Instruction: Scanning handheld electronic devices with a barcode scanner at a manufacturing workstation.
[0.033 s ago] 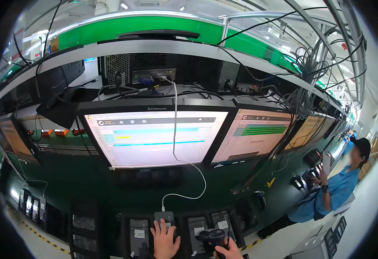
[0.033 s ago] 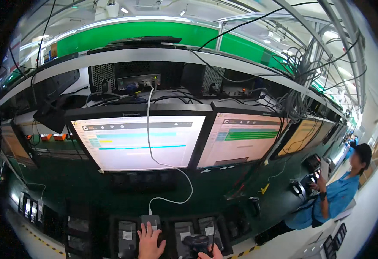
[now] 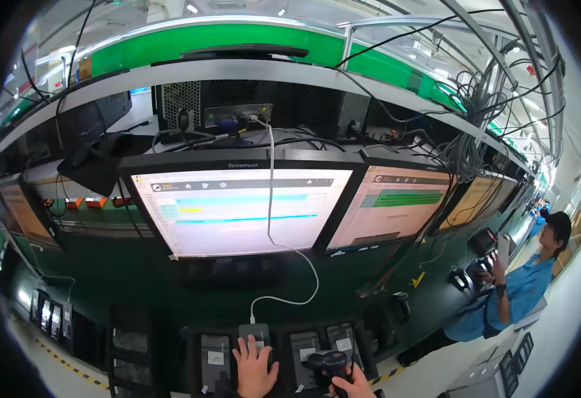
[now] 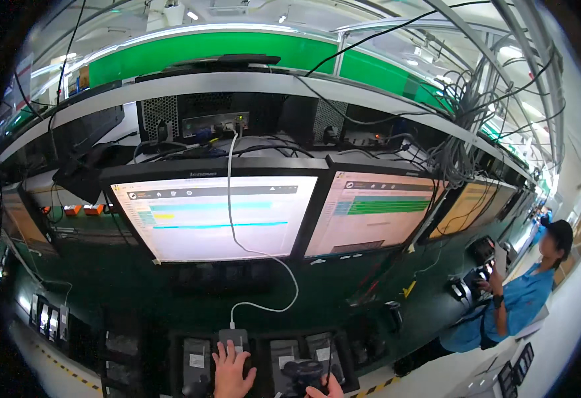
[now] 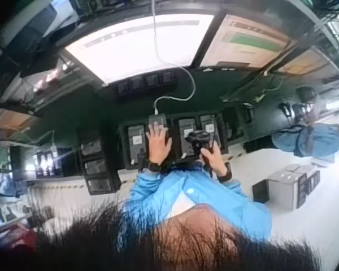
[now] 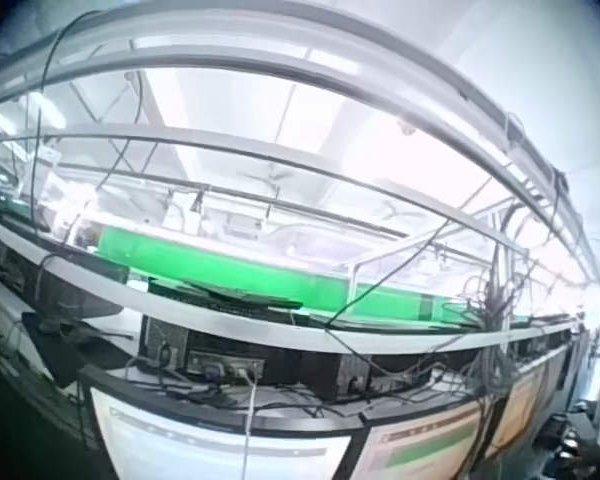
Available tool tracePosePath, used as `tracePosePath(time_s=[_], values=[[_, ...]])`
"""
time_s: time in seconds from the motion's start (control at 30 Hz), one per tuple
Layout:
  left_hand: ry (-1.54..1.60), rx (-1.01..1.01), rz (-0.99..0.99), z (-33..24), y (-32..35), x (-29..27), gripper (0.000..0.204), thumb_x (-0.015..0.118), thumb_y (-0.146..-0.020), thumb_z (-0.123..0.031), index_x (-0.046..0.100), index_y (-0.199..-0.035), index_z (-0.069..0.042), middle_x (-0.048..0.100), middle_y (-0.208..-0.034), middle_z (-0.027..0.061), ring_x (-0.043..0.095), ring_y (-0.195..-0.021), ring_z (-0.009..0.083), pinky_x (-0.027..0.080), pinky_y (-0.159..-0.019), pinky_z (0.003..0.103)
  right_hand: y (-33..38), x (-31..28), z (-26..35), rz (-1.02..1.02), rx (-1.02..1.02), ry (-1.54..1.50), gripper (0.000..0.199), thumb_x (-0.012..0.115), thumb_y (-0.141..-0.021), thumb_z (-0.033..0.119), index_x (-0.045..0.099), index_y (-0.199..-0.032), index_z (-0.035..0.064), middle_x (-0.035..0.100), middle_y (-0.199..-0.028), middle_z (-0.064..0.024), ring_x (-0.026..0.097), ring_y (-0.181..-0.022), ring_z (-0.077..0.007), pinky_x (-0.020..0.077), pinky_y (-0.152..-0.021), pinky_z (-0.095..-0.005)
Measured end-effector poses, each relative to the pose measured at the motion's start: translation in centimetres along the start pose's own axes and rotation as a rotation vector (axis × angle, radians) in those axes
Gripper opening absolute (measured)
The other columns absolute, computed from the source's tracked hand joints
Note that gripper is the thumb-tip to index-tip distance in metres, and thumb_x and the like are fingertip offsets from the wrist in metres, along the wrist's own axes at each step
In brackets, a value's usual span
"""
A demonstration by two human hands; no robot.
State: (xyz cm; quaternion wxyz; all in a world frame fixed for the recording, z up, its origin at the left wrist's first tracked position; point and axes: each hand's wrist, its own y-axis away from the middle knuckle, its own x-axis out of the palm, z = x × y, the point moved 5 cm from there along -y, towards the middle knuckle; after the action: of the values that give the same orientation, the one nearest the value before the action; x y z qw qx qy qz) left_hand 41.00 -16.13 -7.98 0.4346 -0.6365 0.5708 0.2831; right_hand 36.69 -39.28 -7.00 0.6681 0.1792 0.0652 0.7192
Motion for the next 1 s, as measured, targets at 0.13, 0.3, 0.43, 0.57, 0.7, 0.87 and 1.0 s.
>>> tracePosePath(time_s=[0.13, 0.3, 0.43, 0.57, 0.7, 0.87, 1.0], values=[[0.177, -0.036, 0.054, 0.7, -0.6, 1.1, 0.044, 0.069, -0.078, -0.023, 0.058, -0.117, -0.007, 0.031, -0.143, 0.0335, 0.025, -0.132, 0.0588, 0.023, -0.101, 0.072, -0.2, -0.4, 0.2, 0.057, 0.002, 0.001, 0.029, 0.062, -0.092, 0.012, 0.047, -0.116, 0.008, 0.059, -0.069, -0.0039, 0.052, -0.049, -0.012, 0.0428, -0.043, -0.0246], [0.157, -0.05, 0.069, 0.8, -0.1, 1.1, 0.041, 0.07, -0.077, -0.023, 0.059, -0.114, -0.009, 0.032, -0.144, 0.0329, 0.024, -0.133, 0.0579, 0.025, -0.103, 0.07, 0.3, -0.2, -0.1, 0.052, 0.004, -0.02, 0.03, 0.062, -0.092, 0.012, 0.046, -0.117, 0.0077, 0.057, -0.067, -0.0035, 0.052, -0.048, -0.0112, 0.0423, -0.043, -0.024], [0.13, -0.083, 0.086, 1.2, 0.3, 0.9, 0.041, 0.07, -0.078, -0.022, 0.058, -0.115, -0.009, 0.032, -0.145, 0.0321, 0.024, -0.134, 0.0569, 0.025, -0.103, 0.069, -0.5, -0.6, -1.9, 0.057, 0.123, -0.122, 0.031, 0.058, -0.09, 0.002, 0.037, -0.114, 0.0034, 0.06, -0.114, -0.0155, 0.061, -0.067, -0.0177, 0.0514, -0.05, -0.0291], [0.11, -0.057, 0.063, 0.7, -0.3, 0.9, 0.041, 0.069, -0.079, -0.021, 0.057, -0.117, -0.01, 0.03, -0.146, 0.0313, 0.024, -0.134, 0.0556, 0.024, -0.105, 0.066, -0.3, -1.3, -1.3, 0.018, 0.108, -0.053, 0.03, 0.059, -0.089, 0.004, 0.035, -0.106, 0.0104, 0.061, -0.09, -0.0149, 0.059, -0.059, -0.0189, 0.0498, -0.048, -0.029], [0.133, -0.04, 0.069, 0.3, -1.0, 0.9, 0.042, 0.068, -0.08, -0.02, 0.055, -0.119, -0.01, 0.03, -0.146, 0.0315, 0.024, -0.134, 0.0559, 0.024, -0.106, 0.066, -0.3, -1.2, -0.5, 0.037, 0.088, -0.114, 0.031, 0.058, -0.09, 0.002, 0.034, -0.11, 0.0085, 0.058, -0.109, -0.0153, 0.06, -0.067, -0.0184, 0.0509, -0.047, -0.0283], [0.07, -0.06, 0.072, 0.2, -1.0, 0.9, 0.043, 0.07, -0.079, -0.019, 0.056, -0.119, -0.009, 0.03, -0.146, 0.0313, 0.025, -0.133, 0.0567, 0.027, -0.103, 0.068, -0.9, -0.6, -0.6, 0.033, 0.095, -0.154, 0.029, 0.058, -0.09, 0.002, 0.033, -0.104, 0.009, 0.058, -0.114, -0.0163, 0.061, -0.069, -0.0177, 0.0514, -0.046, -0.0277], [0.077, -0.055, 0.081, 0.2, -0.6, 0.9, 0.044, 0.07, -0.078, -0.019, 0.057, -0.119, -0.009, 0.03, -0.146, 0.0311, 0.025, -0.133, 0.0566, 0.027, -0.103, 0.068, -0.5, -0.6, -0.7, 0.04, 0.057, -0.15, 0.028, 0.058, -0.091, 0.002, 0.034, -0.105, 0.0079, 0.058, -0.113, -0.0156, 0.06, -0.07, -0.017, 0.0514, -0.047, -0.0274]])
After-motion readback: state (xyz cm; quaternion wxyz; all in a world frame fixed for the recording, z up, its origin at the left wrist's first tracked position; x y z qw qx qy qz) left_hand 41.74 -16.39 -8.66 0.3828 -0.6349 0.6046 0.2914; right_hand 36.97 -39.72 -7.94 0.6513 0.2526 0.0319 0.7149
